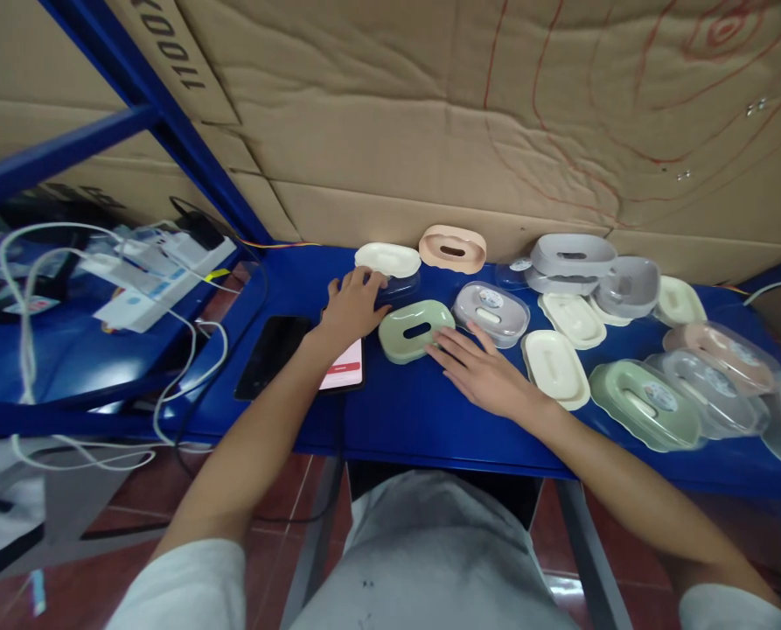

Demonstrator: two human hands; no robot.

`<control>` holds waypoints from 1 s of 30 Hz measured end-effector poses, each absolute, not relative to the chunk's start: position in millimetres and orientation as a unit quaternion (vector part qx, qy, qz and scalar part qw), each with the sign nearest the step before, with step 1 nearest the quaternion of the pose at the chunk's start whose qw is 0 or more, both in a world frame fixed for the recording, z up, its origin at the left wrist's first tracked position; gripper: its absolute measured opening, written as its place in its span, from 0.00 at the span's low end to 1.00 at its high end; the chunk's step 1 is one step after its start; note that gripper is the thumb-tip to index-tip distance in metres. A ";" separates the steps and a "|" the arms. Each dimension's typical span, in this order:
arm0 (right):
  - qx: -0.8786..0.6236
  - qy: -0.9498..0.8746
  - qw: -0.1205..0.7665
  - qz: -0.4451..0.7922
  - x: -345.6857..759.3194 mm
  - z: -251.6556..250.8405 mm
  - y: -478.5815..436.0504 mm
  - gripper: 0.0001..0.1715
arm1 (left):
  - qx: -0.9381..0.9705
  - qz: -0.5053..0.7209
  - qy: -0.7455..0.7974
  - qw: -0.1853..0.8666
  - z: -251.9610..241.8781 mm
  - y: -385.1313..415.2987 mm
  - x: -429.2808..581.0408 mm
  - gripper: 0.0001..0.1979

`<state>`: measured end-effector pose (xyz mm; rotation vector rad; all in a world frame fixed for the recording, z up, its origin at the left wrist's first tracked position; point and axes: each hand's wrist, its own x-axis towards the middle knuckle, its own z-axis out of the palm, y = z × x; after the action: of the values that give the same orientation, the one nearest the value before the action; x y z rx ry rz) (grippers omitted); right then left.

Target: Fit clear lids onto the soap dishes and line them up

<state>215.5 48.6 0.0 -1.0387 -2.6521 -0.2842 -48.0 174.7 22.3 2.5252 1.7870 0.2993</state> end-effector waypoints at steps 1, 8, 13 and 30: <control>-0.357 -0.919 0.135 -0.098 214.4 -0.8 47.8 0.31 | 0.814 0.096 0.573 0.024 22.5 174.6 -47.8 0.19; -0.348 -0.921 0.146 -0.090 214.4 5.4 45.5 0.23 | 0.824 0.114 0.555 0.006 24.8 176.2 -46.5 0.25; -0.360 -0.917 0.146 -0.087 217.3 6.7 47.8 0.25 | 0.827 0.147 0.542 0.009 18.2 179.1 -49.0 0.38; -0.535 -0.724 0.435 0.025 226.3 18.5 44.9 0.15 | 0.931 0.127 0.326 0.105 36.0 168.1 -50.0 0.05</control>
<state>226.3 44.9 18.5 -1.3307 -1.8021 0.0622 -50.0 168.1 36.0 2.7440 0.9602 0.3758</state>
